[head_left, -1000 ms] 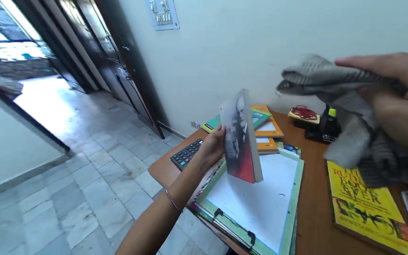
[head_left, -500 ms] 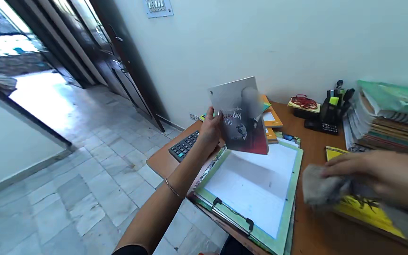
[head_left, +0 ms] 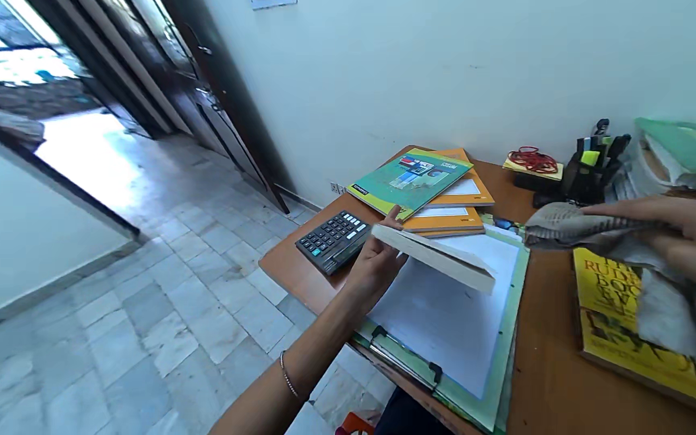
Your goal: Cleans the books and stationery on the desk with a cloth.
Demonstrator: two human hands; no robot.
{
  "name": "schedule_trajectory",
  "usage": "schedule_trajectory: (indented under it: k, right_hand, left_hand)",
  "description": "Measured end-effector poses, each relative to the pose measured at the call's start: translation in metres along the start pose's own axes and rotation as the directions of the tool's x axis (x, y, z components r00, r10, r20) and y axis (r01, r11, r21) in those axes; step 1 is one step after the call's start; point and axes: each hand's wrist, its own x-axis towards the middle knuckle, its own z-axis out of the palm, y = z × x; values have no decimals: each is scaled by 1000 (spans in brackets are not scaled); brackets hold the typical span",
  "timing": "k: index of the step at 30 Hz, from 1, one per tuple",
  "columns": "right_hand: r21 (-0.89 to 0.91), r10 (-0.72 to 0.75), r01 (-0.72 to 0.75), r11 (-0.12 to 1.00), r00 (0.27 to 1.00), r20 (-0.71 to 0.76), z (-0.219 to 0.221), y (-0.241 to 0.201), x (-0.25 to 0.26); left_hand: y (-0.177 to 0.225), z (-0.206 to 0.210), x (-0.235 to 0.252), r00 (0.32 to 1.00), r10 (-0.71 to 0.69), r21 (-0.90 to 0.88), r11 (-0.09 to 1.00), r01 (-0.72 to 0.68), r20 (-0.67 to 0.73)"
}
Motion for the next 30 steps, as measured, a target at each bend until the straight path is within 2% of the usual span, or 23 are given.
schedule_trajectory:
  k: [2,4,5,7,10,11,15,18,19,21,23,25,27,29,30]
  right_hand:
    - [12,22,-22,1000,1000,10,3,-4,5]
    - [25,16,-16,1000,1000,16,6,-8,10]
    - [34,5,-5,999,1000,9,8,-11,12]
    - [72,5,-5,997,1000,-3,11,-19,15]
    - [124,-2,5,992,1000,-22,19,-30,19]
    - [146,-27,34,989,998,-52,24,-35,19]
    - [255,-205,263,931,951,-233,62,-82,7]
    - [336,-399,485,807,868,-294,107,-133,-19]
    - [362,-456,533,765,845,-280,116,-147,-29]
    - [351,-516,581,734,814,-268,133,-165,-39]
    - [341,-511,578,742,816,-270,147,-164,-36]
    - [354,-471,537,766,843,-260,156,-156,-24]
    - [367,-430,478,798,879,-208,160,-147,-12]
    - [356,-360,380,854,925,-123,161,-138,0]
    - [356,-315,317,879,947,-66,161,-132,6]
  left_hand:
    - [7,5,-7,985,-86,-165,985,60,-151]
    - [22,19,-17,936,-206,-220,965,146,-284]
    - [30,26,-23,897,-286,-228,949,217,-337]
    - [39,40,-34,767,-444,-286,894,345,-463]
    - [39,47,-46,629,-560,-416,827,379,-540]
    - [39,46,-48,619,-577,-453,813,367,-533]
    - [35,39,-50,660,-598,-518,781,350,-455]
    - [27,32,-53,673,-551,-547,798,253,-493]
    - [21,23,-57,721,-520,-546,805,233,-458]
    - [20,20,-62,809,-405,-403,885,231,-426]
    - [22,22,-65,817,-397,-438,876,202,-418]
    - [30,34,-61,750,-489,-581,795,172,-446]
    - [36,46,-56,687,-525,-610,779,149,-502]
    - [38,53,-51,653,-548,-592,784,185,-522]
    - [38,52,-52,670,-562,-577,781,237,-486]
